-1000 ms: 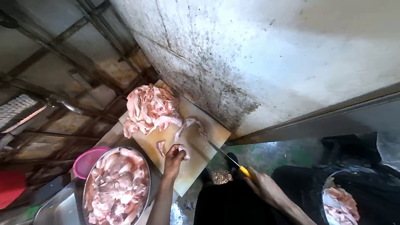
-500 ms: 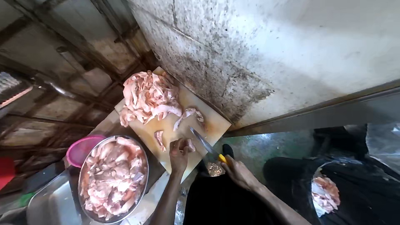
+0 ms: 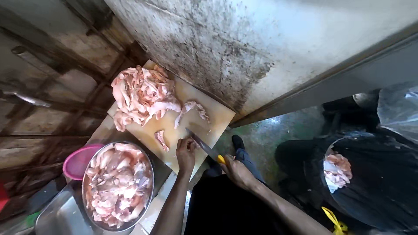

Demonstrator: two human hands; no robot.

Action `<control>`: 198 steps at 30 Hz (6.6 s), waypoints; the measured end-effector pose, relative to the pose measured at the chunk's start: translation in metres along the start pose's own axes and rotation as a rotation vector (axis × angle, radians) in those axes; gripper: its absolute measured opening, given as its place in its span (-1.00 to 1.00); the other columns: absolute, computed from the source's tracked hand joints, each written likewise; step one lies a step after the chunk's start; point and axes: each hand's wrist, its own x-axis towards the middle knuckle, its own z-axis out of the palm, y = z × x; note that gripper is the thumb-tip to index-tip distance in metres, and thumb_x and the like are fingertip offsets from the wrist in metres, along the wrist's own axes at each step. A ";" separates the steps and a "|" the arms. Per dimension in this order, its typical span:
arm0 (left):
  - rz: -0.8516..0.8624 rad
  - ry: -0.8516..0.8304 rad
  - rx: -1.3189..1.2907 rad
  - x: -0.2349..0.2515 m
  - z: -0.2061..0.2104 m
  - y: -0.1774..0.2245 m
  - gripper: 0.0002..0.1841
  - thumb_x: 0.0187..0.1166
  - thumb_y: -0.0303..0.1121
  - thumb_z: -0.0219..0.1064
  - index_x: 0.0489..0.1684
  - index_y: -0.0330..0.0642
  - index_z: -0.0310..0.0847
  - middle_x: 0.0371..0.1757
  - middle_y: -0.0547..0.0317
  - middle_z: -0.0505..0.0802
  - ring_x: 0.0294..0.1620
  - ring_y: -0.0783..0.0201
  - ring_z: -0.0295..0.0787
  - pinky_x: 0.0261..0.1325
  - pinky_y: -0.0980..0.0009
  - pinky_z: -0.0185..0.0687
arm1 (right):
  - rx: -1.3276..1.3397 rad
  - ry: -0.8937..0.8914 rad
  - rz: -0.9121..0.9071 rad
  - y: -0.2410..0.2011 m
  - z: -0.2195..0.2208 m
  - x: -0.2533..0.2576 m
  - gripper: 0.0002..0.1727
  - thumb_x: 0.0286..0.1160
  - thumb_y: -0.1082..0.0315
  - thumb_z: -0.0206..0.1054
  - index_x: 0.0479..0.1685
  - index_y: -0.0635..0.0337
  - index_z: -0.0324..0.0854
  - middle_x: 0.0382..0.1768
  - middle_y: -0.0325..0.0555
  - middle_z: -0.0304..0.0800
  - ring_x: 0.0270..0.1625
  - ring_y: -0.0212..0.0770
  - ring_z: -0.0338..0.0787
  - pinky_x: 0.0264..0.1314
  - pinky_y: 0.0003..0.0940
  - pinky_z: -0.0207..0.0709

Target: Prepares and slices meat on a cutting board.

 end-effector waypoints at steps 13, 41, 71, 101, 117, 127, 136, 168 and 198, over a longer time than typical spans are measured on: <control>-0.032 -0.110 0.070 0.010 -0.014 0.008 -0.91 0.51 -0.45 0.50 -0.13 -0.17 0.81 -0.06 0.08 0.82 -0.14 0.24 0.83 0.03 0.24 0.84 | 0.050 -0.025 0.019 -0.050 -0.001 0.033 -0.51 0.84 -0.05 0.00 0.34 0.17 0.48 -0.12 0.14 0.80 -0.01 0.13 0.87 0.10 0.14 0.71; -0.024 -0.111 0.125 0.014 -0.021 -0.003 -0.93 0.55 -0.45 0.44 -0.20 -0.21 0.83 -0.13 0.04 0.85 -0.14 0.19 0.84 0.04 0.20 0.83 | -0.007 0.002 0.000 -0.075 0.011 0.061 -0.58 0.85 0.03 0.03 0.31 0.19 0.46 -0.12 0.14 0.80 -0.01 0.13 0.88 0.09 0.11 0.72; -0.009 -0.054 0.090 0.008 -0.015 -0.006 -0.94 0.48 -0.48 0.47 -0.21 -0.24 0.80 -0.09 0.01 0.81 -0.18 0.19 0.82 -0.02 0.21 0.84 | -0.060 -0.067 0.030 -0.069 0.017 0.046 -0.54 0.86 0.02 0.01 0.42 0.19 0.40 -0.04 0.19 0.79 0.07 0.20 0.86 0.14 0.16 0.70; -0.247 -0.062 0.044 0.011 -0.022 -0.004 -0.75 0.56 -0.33 0.44 0.08 -0.27 0.69 0.05 -0.10 0.77 0.04 0.03 0.80 0.19 0.07 0.77 | -0.157 -0.061 0.109 -0.050 0.027 -0.011 -0.50 0.82 0.00 0.00 0.46 0.18 0.38 -0.06 0.22 0.81 0.05 0.26 0.87 0.11 0.20 0.71; -0.260 -0.167 0.198 0.026 -0.037 -0.009 -0.83 0.61 -0.37 0.36 -0.03 -0.29 0.72 -0.02 -0.17 0.83 0.05 -0.11 0.83 0.17 -0.05 0.76 | -0.210 -0.123 0.129 -0.055 0.019 0.021 -0.47 0.81 0.04 0.03 0.62 0.12 0.28 0.05 0.27 0.80 0.10 0.31 0.86 0.14 0.29 0.69; -0.194 0.041 0.118 0.004 -0.084 -0.049 -0.85 0.63 -0.37 0.38 -0.02 -0.15 0.85 -0.05 0.05 0.88 -0.08 0.16 0.87 0.13 0.12 0.82 | -0.226 -0.015 0.002 0.008 0.002 -0.021 -0.50 0.69 -0.15 0.10 0.26 0.02 0.59 -0.22 0.08 0.83 -0.12 0.14 0.88 -0.05 0.20 0.71; -0.011 -0.069 0.200 0.014 -0.059 -0.011 -0.49 0.38 -0.47 0.44 0.41 -0.01 0.70 0.47 0.05 0.70 0.59 -0.05 0.49 0.56 0.01 0.53 | -0.005 0.378 -0.025 0.034 -0.009 -0.042 -0.59 0.66 -0.01 0.18 0.16 0.10 0.64 -0.44 -0.13 0.76 -0.41 -0.14 0.79 -0.31 -0.05 0.70; -0.100 -0.476 -0.169 0.011 -0.037 0.010 -0.69 0.63 -0.22 0.40 0.15 -0.23 0.67 0.01 -0.02 0.82 -0.02 0.14 0.83 0.19 0.13 0.77 | -0.067 0.306 -0.039 0.016 0.000 -0.041 -0.61 0.67 0.10 0.19 0.31 0.12 0.57 -0.35 -0.05 0.81 -0.33 -0.05 0.85 -0.21 -0.01 0.74; -0.269 0.073 -0.127 -0.023 -0.039 -0.035 -0.75 0.50 -0.40 0.49 0.05 -0.30 0.76 0.12 -0.09 0.82 -0.08 0.23 0.89 0.06 0.30 0.88 | -0.313 0.221 -0.029 -0.012 0.013 -0.032 -0.48 0.79 -0.07 -0.01 0.60 -0.11 0.44 -0.09 0.03 0.89 -0.17 0.16 0.91 -0.12 0.18 0.74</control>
